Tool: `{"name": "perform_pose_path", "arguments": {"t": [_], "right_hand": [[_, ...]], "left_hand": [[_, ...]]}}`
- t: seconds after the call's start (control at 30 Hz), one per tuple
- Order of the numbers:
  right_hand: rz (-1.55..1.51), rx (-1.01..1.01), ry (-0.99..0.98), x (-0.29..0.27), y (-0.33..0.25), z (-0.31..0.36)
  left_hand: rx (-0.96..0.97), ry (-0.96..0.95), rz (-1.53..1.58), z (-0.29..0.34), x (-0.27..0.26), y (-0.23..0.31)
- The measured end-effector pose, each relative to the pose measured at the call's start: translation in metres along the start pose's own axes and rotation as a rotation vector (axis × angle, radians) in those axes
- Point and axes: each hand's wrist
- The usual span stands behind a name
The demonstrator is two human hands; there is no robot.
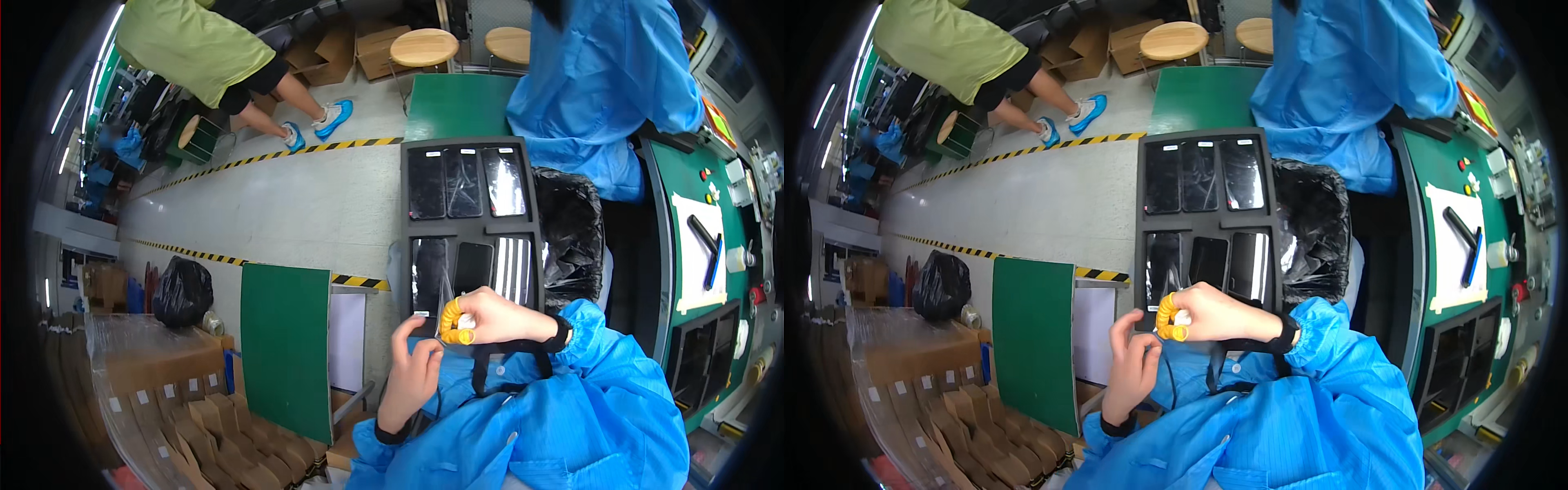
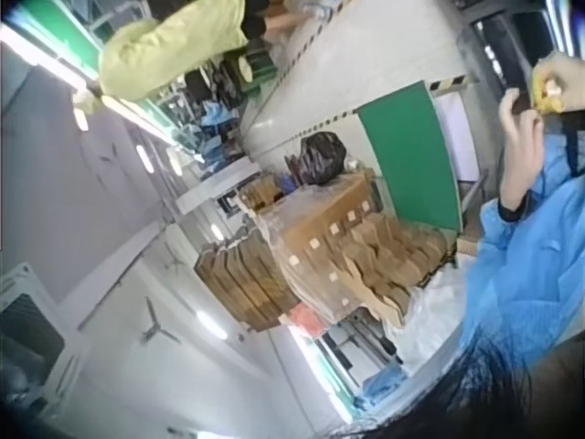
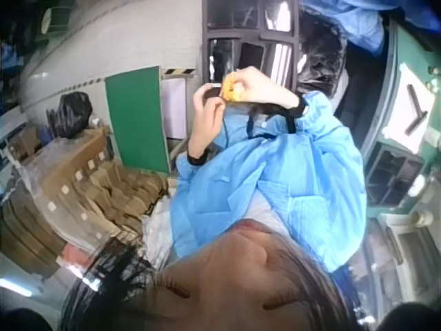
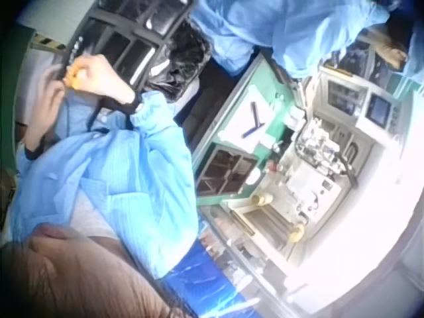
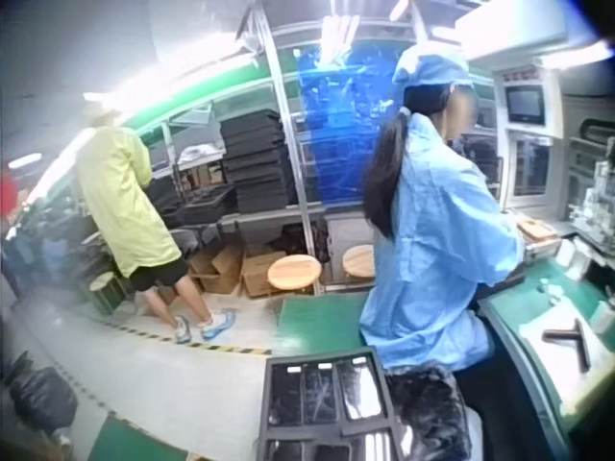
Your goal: The recorder is cleaning multiple electronic screens in a tray using a cloth in a factory setting.
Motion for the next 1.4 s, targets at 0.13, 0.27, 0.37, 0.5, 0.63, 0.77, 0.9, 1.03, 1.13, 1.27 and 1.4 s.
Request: {"name": "perform_pose_path", "arguments": {"t": [0.13,0.27,0.37,0.5,0.63,0.77,0.9,1.03,1.13,1.27,1.4], "right_hand": [[0.038,0.032,-0.089,0.019,0.007,-0.019],[-0.083,0.111,-0.172,0.018,0.019,-0.030],[0.066,0.160,0.068,0.004,0.042,-0.044],[0.662,0.484,0.204,-0.007,0.088,-0.068],[0.896,0.484,0.253,0.011,0.121,-0.077],[0.892,0.356,0.300,0.022,0.121,-0.082],[0.457,-0.206,0.091,0.020,0.064,-0.056],[0.267,-0.452,-0.047,0.005,0.005,-0.007],[0.169,-0.296,0.103,-0.028,-0.003,0.037],[0.039,0.236,0.543,-0.062,-0.004,0.123],[-0.161,0.425,1.250,-0.056,0.031,0.215]], "left_hand": [[-0.091,0.056,0.188,0.009,0.000,-0.018],[-0.217,0.137,0.211,0.019,0.002,-0.029],[-0.232,0.193,0.210,0.019,-0.002,-0.044],[-0.312,0.377,0.436,0.025,0.001,-0.052],[-0.440,0.274,0.341,0.021,-0.007,-0.051],[-0.341,0.157,0.214,0.020,-0.012,-0.041],[-0.194,0.173,0.072,0.016,-0.010,-0.033],[0.130,0.049,-0.091,0.007,-0.014,-0.016],[0.177,-0.082,0.160,0.012,0.001,-0.009],[0.151,-0.081,0.328,-0.024,0.051,0.027],[-0.046,-0.141,0.512,-0.084,0.137,0.043]]}}
Point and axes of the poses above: each hand's wrist, its own z-axis away from the middle knuckle, its own x-axis out of the palm, y = z × x, and after that the axes turned 15 degrees about z, right-handed
